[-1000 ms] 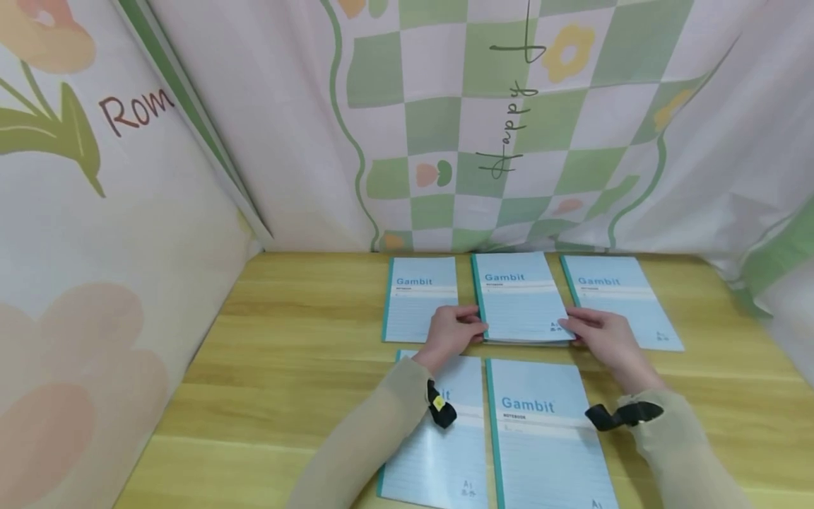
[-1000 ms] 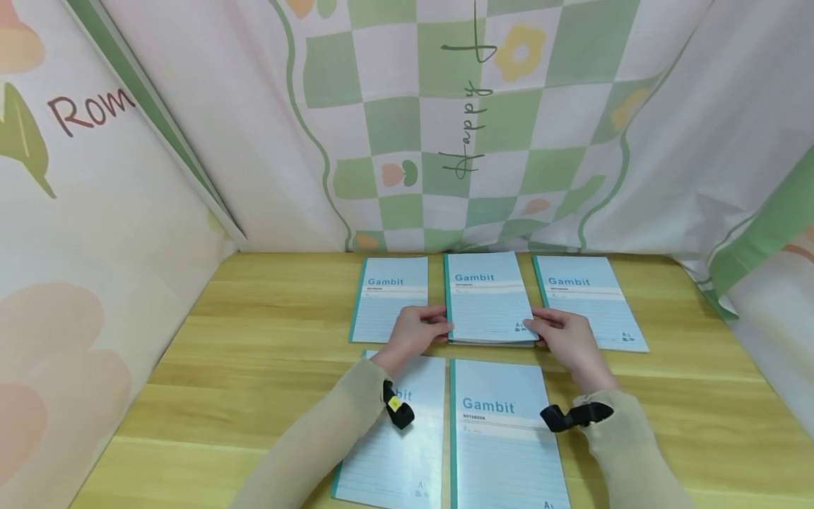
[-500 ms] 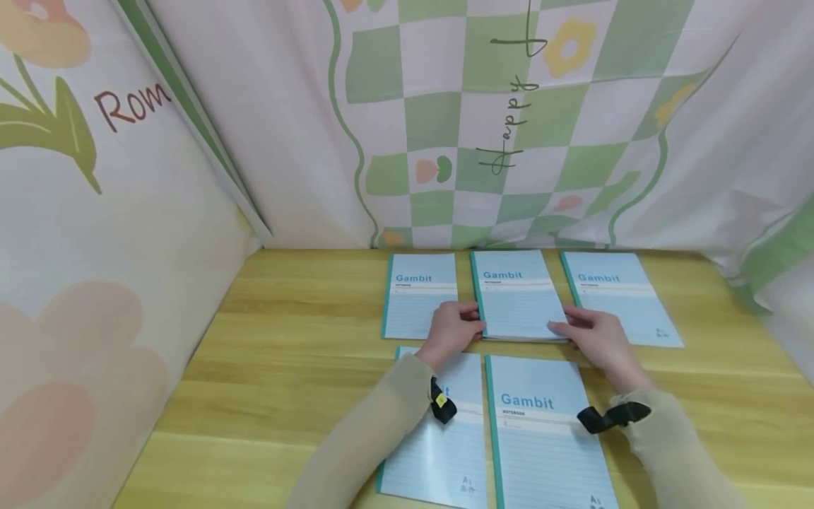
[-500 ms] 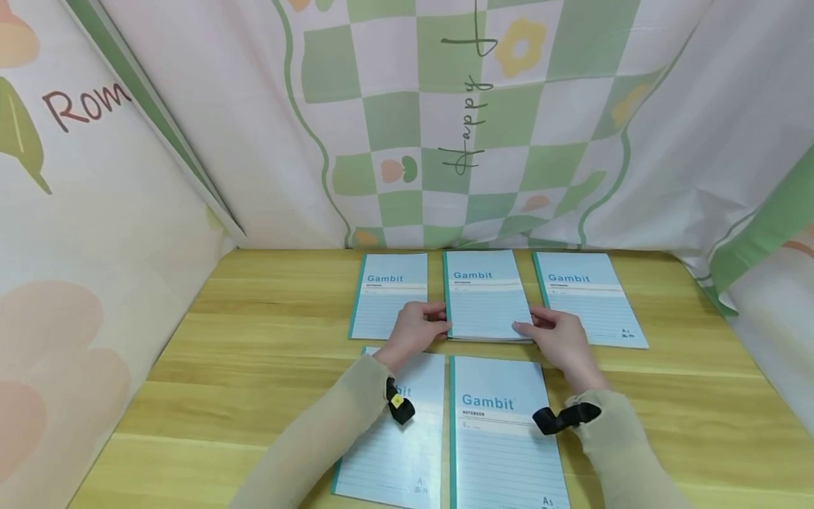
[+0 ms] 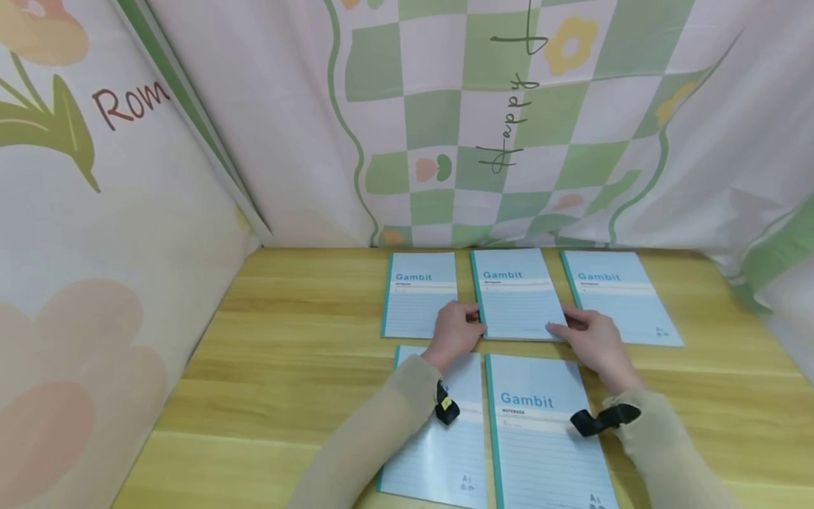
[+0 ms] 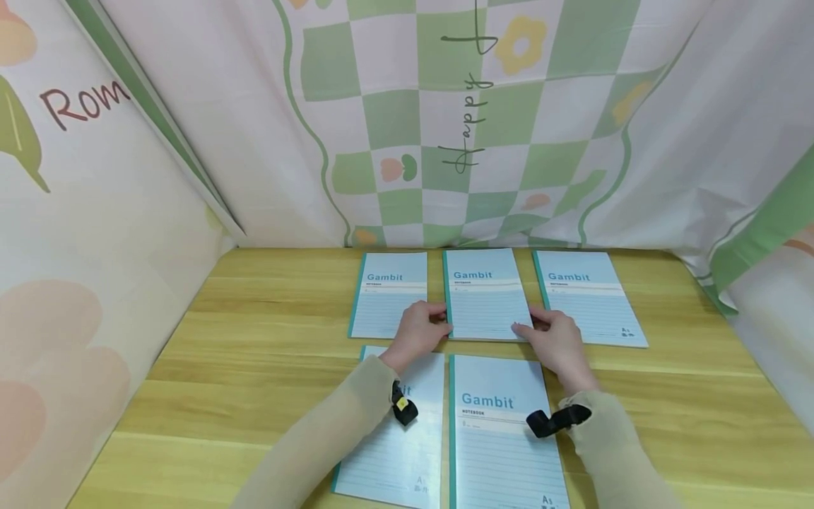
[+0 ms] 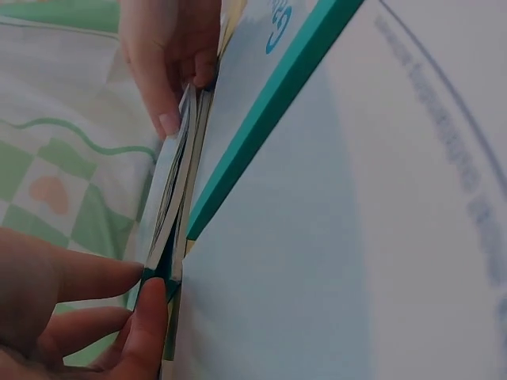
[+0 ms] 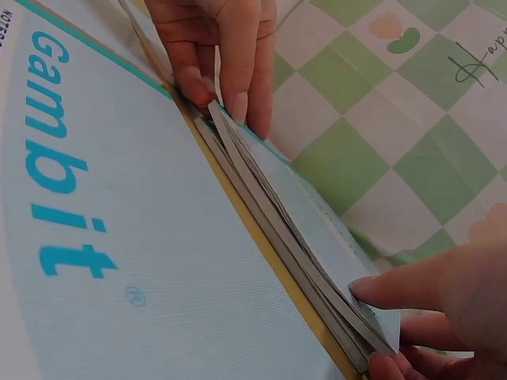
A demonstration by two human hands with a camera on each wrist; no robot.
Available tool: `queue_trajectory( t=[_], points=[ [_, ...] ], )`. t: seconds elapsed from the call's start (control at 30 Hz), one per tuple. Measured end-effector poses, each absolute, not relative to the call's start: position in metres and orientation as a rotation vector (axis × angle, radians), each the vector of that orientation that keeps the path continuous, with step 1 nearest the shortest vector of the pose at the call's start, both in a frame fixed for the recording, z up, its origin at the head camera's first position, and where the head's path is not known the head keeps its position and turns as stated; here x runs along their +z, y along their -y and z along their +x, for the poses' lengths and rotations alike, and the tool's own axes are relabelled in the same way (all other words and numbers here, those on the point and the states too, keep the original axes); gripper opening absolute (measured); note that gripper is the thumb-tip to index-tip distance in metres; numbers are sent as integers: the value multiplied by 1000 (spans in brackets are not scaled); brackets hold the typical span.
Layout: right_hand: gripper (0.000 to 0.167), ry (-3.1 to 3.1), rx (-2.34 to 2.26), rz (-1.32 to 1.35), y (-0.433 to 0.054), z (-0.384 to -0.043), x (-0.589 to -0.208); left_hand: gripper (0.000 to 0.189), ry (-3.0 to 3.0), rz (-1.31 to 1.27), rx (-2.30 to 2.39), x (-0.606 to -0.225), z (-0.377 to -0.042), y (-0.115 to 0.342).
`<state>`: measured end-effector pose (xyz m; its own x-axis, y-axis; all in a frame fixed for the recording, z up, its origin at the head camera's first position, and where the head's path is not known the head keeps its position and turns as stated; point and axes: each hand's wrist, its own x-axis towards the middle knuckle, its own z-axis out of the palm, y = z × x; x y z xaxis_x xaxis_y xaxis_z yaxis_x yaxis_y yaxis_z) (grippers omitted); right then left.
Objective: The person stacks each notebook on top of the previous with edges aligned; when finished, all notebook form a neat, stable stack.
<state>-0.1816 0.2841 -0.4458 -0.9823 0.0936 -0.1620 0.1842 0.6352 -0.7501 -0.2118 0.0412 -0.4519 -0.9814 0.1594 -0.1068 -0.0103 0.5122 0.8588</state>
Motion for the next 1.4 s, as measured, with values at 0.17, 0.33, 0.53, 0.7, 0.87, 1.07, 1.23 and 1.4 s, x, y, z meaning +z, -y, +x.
queue_trajectory(
  t=[0.17, 0.33, 0.53, 0.7, 0.87, 1.07, 1.23, 1.4],
  points=[
    [75, -2773, -1266, 227, -284, -181, -449, 43, -2601, 127, 1448, -449, -210, -42],
    [73, -2816, -1253, 224, -283, -181, -449, 40, -2603, 118, 1464, -449, -209, -43],
    [68, -2833, -1264, 251, -282, -179, -448, 40, -2614, 115, 1470, -450, -208, -43],
    [65, -2837, -1286, 272, -283, -178, -449, 41, -2600, 102, 1472, -451, -209, -44],
    [62, -2838, -1293, 273, -283, -177, -449, 42, -2600, 86, 1454, -451, -209, -46],
    [66, -2839, -1281, 224, -287, -177, -447, 37, -2572, 80, 1510, -451, -209, -45],
    [80, -2826, -1307, 232, -286, -175, -438, 35, -2497, 145, 1749, -445, -207, -35],
    [89, -2812, -1364, 186, -278, -172, -422, 47, -2375, 128, 1913, -430, -205, -9]
  ],
)
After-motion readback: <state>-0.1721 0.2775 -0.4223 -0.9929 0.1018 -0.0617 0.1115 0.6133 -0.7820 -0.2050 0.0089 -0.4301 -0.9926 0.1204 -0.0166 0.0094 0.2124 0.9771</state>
